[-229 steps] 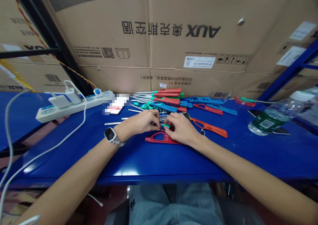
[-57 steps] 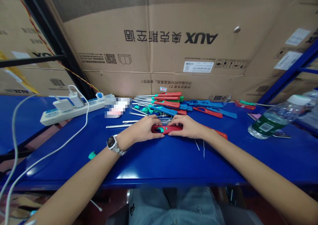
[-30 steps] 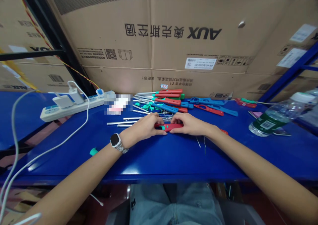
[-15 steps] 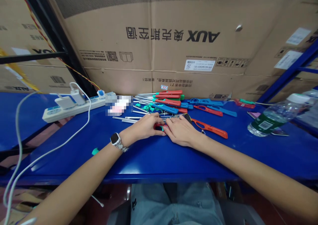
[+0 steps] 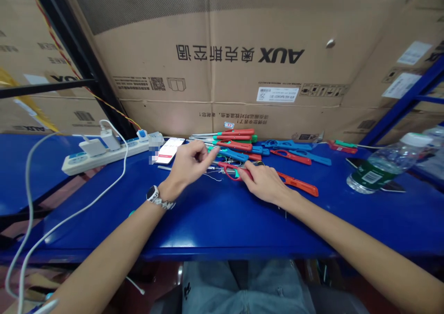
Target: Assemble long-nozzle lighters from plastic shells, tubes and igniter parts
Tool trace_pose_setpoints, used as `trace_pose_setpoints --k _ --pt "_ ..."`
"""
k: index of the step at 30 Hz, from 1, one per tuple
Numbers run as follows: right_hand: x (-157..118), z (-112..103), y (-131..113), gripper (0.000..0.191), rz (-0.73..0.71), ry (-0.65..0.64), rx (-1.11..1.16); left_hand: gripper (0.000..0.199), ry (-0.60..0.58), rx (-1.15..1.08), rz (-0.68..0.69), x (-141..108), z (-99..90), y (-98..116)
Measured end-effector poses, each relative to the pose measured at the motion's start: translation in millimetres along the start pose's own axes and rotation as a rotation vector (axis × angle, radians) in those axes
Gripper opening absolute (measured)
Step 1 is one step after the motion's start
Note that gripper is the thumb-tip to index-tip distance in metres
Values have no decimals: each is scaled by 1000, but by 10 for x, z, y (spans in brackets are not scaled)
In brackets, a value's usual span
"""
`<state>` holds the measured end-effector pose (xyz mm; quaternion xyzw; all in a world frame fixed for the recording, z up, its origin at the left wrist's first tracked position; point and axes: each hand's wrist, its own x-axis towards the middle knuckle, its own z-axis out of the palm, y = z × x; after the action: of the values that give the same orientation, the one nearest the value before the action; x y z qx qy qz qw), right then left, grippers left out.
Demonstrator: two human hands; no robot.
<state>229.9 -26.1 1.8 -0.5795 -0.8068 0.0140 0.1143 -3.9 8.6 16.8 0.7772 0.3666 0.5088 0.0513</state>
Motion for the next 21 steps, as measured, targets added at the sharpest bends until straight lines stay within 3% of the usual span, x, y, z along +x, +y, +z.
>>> trace_pose_setpoints --k 2,6,8,10,15,18,21 --pt "8 -6 37 36 36 25 78 63 20 -35 -144 -3 -2 30" --pt "17 11 20 36 112 95 231 59 -256 -196 -526 -37 132 102" --pt "8 32 -45 37 145 110 302 52 -286 -402 -702 -52 253 148" --pt "-8 55 -146 37 148 95 343 49 -218 -629 -783 -61 380 195" --pt "6 123 -459 42 105 5 453 43 78 -1016 -827 -42 548 315" --pt "62 168 -606 47 71 -27 538 36 217 -1225 -873 8 490 358" --pt "133 182 -641 46 -18 -44 625 39 214 -1345 -884 88 320 305"
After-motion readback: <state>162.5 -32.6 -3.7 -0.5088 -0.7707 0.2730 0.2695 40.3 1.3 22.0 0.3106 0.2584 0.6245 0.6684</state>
